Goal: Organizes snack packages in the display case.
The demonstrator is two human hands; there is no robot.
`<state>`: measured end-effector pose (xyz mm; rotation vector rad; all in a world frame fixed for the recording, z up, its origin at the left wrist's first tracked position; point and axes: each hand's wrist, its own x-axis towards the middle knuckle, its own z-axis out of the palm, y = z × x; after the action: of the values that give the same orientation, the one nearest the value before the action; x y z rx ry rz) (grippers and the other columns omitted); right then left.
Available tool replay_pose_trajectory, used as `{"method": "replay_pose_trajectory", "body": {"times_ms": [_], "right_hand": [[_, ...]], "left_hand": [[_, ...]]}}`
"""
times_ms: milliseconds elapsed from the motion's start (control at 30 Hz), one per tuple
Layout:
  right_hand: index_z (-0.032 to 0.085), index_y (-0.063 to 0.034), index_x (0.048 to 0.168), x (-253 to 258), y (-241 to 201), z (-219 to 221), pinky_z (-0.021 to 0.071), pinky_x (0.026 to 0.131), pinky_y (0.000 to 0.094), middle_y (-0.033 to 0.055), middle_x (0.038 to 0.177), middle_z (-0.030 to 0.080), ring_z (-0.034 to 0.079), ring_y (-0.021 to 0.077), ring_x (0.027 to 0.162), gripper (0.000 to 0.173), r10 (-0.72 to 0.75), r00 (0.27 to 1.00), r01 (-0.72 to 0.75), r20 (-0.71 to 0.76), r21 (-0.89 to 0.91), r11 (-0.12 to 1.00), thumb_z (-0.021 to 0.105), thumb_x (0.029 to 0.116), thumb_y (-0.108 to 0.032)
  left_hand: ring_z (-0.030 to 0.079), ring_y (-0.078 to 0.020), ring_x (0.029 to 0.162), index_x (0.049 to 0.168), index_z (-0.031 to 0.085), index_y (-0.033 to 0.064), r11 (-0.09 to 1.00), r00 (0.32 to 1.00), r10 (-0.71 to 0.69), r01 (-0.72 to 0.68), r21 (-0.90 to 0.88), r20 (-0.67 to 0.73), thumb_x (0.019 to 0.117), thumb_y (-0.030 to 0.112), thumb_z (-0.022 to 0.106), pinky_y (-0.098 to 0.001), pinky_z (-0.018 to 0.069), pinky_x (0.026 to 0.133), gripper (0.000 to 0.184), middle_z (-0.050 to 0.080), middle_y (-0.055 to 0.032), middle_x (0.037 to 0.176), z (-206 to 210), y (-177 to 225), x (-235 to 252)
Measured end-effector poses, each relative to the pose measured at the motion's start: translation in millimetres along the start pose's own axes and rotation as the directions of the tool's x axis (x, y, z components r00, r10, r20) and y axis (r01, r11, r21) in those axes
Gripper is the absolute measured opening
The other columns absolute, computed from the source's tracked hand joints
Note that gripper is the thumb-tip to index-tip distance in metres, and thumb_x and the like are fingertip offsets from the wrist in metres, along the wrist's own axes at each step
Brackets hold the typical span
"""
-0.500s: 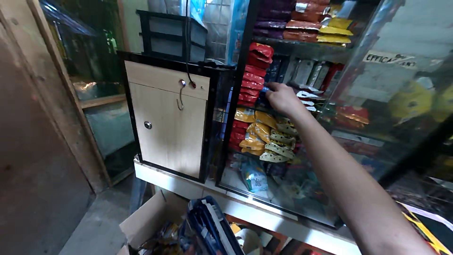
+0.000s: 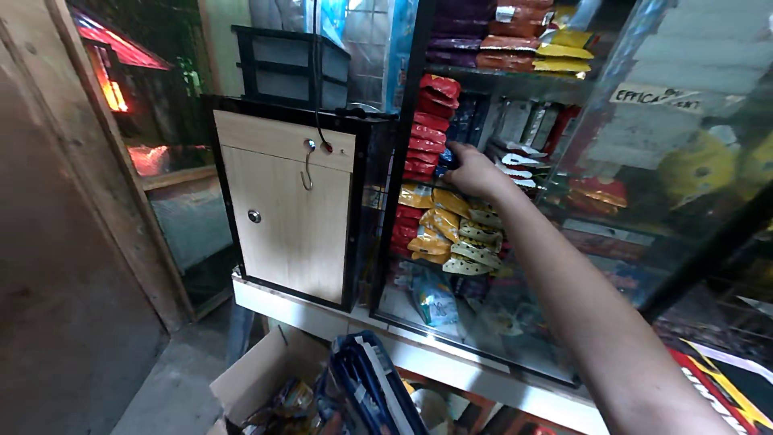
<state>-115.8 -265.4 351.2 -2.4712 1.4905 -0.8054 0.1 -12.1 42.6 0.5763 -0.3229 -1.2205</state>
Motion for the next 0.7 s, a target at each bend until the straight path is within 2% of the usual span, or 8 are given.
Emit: {"method": "replay_pose_trajectory", "body": {"times_ms": [67,100,133,267,433,533,633,700], "right_hand": [[0.033,-0.0017,0.157,3,0,1,0.0379,0.111,0.0601,0.03,0.156,0.035,0.042,0.0446,0.141,0.067,0.0,1.0,0.0,0.003,-0.005,1.0,0.062,0.0966,-0.005],[0.034,-0.0017,0.157,3,1,2,0.0378,0.11,0.0613,0.0306,0.155,0.036,0.042,0.0455,0.14,0.067,-0.003,1.0,0.003,-0.005,-0.009,1.0,0.063,0.0962,-0.006],[0.036,-0.0016,0.156,2,2,3,0.0378,0.109,0.0631,0.0315,0.154,0.037,0.043,0.047,0.139,0.067,-0.003,1.0,0.003,-0.021,-0.015,1.0,0.065,0.0955,-0.008],[0.026,-0.0002,0.159,-16,-10,-3,0.04,0.106,0.0649,0.0333,0.16,0.026,0.043,0.0516,0.138,0.078,0.03,0.997,-0.036,-0.069,-0.095,0.995,0.068,0.0952,-0.013],[0.027,0.0029,0.158,-28,-12,-13,0.0363,0.108,0.0658,0.0334,0.157,0.03,0.04,0.0506,0.14,0.076,0.026,0.995,-0.038,-0.101,-0.112,0.993,0.067,0.0958,-0.015],[0.035,0.0068,0.153,-55,-19,-17,0.0393,0.109,0.0596,0.0322,0.158,0.029,0.041,0.0476,0.14,0.067,-0.087,0.98,0.058,-0.181,-0.163,0.985,0.065,0.095,-0.007],[0.062,0.0099,0.125,-114,-22,-5,0.0497,0.093,0.0558,0.0309,0.127,0.056,0.06,0.043,0.112,0.034,-0.389,0.899,0.345,-0.203,-0.219,0.912,0.063,0.0942,-0.005],[0.073,-0.0011,0.096,-164,-17,15,0.0561,0.067,0.0429,0.0141,0.087,0.068,0.068,0.0245,0.076,0.012,-0.516,0.854,0.506,-0.063,-0.132,0.853,0.066,0.0942,-0.01]], "left_hand": [[0.07,0.0001,0.064,0.074,0.064,0.0262,1.0,0.999,0.029,-0.029,-0.008,0.026,0.1031,0.021,0.025,-0.0194,0.0599,0.063,0.049,0.074,0.0076,0.072,0,-2,-1],[0.071,-0.0005,0.068,0.077,0.069,0.0264,0.998,0.998,0.052,-0.051,-0.027,0.042,0.1026,0.028,0.04,-0.0202,0.0602,0.065,0.038,0.076,0.0063,0.075,-2,-5,-2],[0.072,-0.002,0.07,0.079,0.072,0.0259,0.997,0.997,0.057,-0.055,-0.053,0.048,0.0976,0.035,0.057,-0.0217,0.0607,0.066,0.025,0.076,0.0045,0.077,-4,-7,-2],[0.073,-0.0058,0.072,0.082,0.075,0.0244,0.994,0.997,0.005,0.003,-0.109,0.071,0.0807,0.045,0.078,-0.0242,0.0616,0.066,0.021,0.076,0.0015,0.078,1,-8,-1],[0.074,-0.0075,0.074,0.085,0.075,0.0218,0.987,0.99,-0.042,0.061,-0.148,0.133,0.0866,0.044,0.072,-0.0257,0.0624,0.068,0.022,0.076,-0.0001,0.08,5,-12,2],[0.074,-0.008,0.077,0.087,0.076,0.0217,0.983,0.982,-0.047,0.078,-0.165,0.185,0.0892,0.048,0.069,-0.0267,0.0627,0.071,0.027,0.077,-0.0005,0.082,6,-15,4],[0.074,-0.0077,0.078,0.091,0.078,0.0203,0.974,0.971,-0.047,0.097,-0.207,0.236,0.0796,0.052,0.077,-0.0259,0.0627,0.072,0.034,0.077,-0.0004,0.084,6,-20,11],[0.074,-0.0076,0.077,0.09,0.077,0.0205,0.973,0.978,-0.058,0.1,-0.207,0.202,0.0747,0.054,0.081,-0.0259,0.0626,0.071,0.037,0.076,-0.0001,0.083,9,-21,13]]}}
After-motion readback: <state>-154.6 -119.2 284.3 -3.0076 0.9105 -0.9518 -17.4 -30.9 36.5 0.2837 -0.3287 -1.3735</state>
